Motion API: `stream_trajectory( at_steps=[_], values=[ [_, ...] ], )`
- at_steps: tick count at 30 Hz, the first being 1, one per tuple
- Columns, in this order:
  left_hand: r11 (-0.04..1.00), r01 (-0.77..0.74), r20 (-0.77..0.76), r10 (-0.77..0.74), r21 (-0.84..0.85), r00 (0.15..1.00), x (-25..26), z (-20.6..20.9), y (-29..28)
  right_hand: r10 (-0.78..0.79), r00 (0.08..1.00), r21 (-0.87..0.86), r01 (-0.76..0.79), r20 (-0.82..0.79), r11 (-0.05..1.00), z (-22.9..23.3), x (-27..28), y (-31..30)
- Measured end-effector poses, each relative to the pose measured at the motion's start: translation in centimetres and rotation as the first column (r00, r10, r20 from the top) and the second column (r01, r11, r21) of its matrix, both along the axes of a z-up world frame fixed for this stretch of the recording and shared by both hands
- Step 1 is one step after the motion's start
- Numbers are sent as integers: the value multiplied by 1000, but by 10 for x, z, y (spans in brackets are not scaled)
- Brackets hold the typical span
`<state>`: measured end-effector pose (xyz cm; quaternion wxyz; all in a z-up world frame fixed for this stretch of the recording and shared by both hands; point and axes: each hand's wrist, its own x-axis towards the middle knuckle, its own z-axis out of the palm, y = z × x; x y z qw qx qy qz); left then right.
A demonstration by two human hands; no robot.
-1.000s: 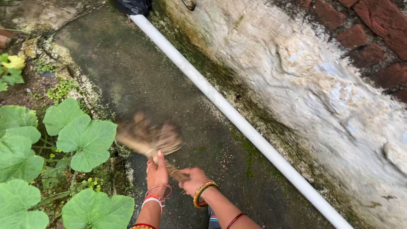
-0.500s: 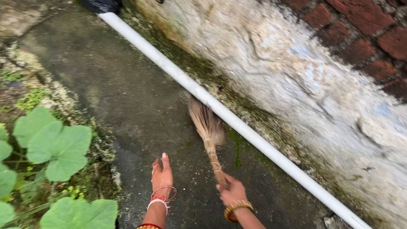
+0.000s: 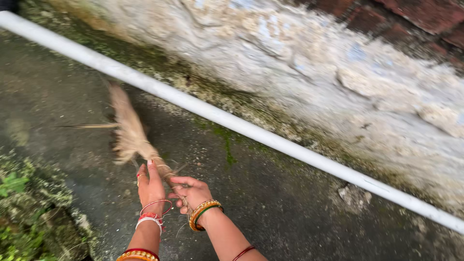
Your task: The person sweeps an outdoor concrete ground covered in moss and debris using a broom. They move around garden plants and a white pipe to clear the area.
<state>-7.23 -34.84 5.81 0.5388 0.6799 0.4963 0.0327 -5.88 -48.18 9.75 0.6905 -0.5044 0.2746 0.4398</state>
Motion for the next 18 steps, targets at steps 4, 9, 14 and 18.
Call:
stream_trajectory(
  at_steps=[4,9,14,18],
  values=[
    [981,123,-57,-132,-148,990,14,1,-60,-458,877,-172,434,-144,885,-14,-11,-91],
    [931,255,-105,-290,-262,951,21,3,-145,-599,796,-265,561,-91,785,4,-61,-231],
    [891,427,-67,-441,-156,895,22,0,-211,-213,942,75,200,259,977,4,-146,-275],
    [875,464,-85,-477,-138,875,32,2,-234,78,933,210,-159,351,965,-8,-128,-285]
  ],
)
